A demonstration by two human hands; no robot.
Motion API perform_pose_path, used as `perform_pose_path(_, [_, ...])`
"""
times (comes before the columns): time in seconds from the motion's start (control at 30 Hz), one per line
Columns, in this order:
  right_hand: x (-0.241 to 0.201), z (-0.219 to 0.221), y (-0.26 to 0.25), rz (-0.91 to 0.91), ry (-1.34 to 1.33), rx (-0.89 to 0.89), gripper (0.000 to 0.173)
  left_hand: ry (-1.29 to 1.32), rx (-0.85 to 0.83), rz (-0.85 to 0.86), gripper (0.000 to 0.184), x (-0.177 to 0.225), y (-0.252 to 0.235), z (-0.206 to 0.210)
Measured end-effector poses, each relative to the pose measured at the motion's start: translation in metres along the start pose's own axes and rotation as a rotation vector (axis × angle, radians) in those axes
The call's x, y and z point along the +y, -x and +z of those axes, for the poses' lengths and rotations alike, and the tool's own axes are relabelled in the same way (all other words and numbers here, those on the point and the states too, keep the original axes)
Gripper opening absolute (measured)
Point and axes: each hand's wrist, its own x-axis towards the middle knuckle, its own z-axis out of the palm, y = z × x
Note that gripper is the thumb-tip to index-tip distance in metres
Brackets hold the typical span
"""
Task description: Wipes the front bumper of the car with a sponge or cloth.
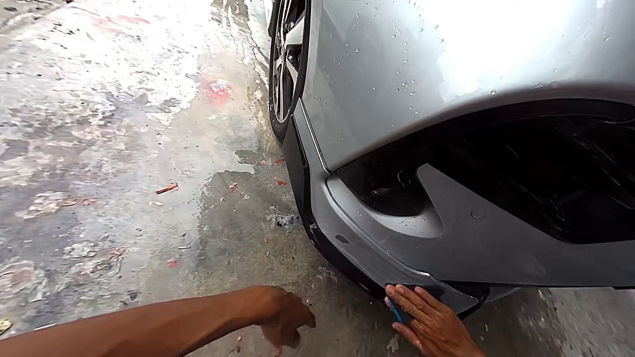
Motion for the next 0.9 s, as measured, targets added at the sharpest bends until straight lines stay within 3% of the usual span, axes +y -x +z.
perform_pose_path(0.03, [0.01, -0.005, 0.03, -0.005, 0.012, -0.039, 0.047, 0.008, -0.003, -0.051, 0.052, -0.012, 0.011, -0.004])
perform_pose_path(0.1, [0.013, -0.006, 0.032, -0.013, 0.003, -0.085, 0.05, 0.016, -0.015, -0.091, 0.052, -0.016, 0.021, -0.011])
perform_pose_path(0.27, [-0.04, 0.022, -0.146, 0.052, -0.061, 0.068, 0.064, -0.132, 0.001, 0.05, 0.049, 0.054, -0.012, -0.017])
perform_pose_path(0.33, [-0.045, 0.027, -0.18, 0.069, -0.065, 0.102, 0.062, -0.139, -0.026, 0.032, 0.051, 0.075, -0.01, -0.017])
perform_pose_path(0.43, [-0.015, 0.006, -0.12, 0.086, 0.046, 0.123, 0.058, -0.091, -0.013, 0.012, 0.053, 0.019, -0.028, 0.006])
perform_pose_path(0.5, [0.02, -0.016, -0.047, 0.117, 0.206, 0.119, 0.056, -0.033, 0.007, -0.05, 0.051, -0.016, -0.004, 0.005])
perform_pose_path(0.57, [0.039, -0.027, -0.017, 0.117, 0.293, 0.086, 0.059, -0.009, -0.007, -0.113, 0.052, -0.029, 0.019, -0.005])
perform_pose_path(0.63, [0.027, -0.025, -0.048, 0.151, 0.277, 0.077, 0.065, -0.025, -0.008, -0.082, 0.052, -0.012, 0.017, -0.013])
perform_pose_path(0.77, [0.002, -0.01, -0.151, 0.229, 0.183, 0.119, 0.073, -0.136, -0.007, 0.024, 0.051, 0.066, 0.006, -0.027])
perform_pose_path(0.83, [0.013, -0.023, -0.137, 0.167, 0.169, 0.078, 0.066, -0.112, -0.009, 0.063, 0.052, 0.062, -0.001, -0.022])
perform_pose_path(0.9, [0.028, -0.036, -0.089, 0.116, 0.244, 0.068, 0.059, -0.072, 0.014, 0.055, 0.052, 0.022, -0.006, -0.012])
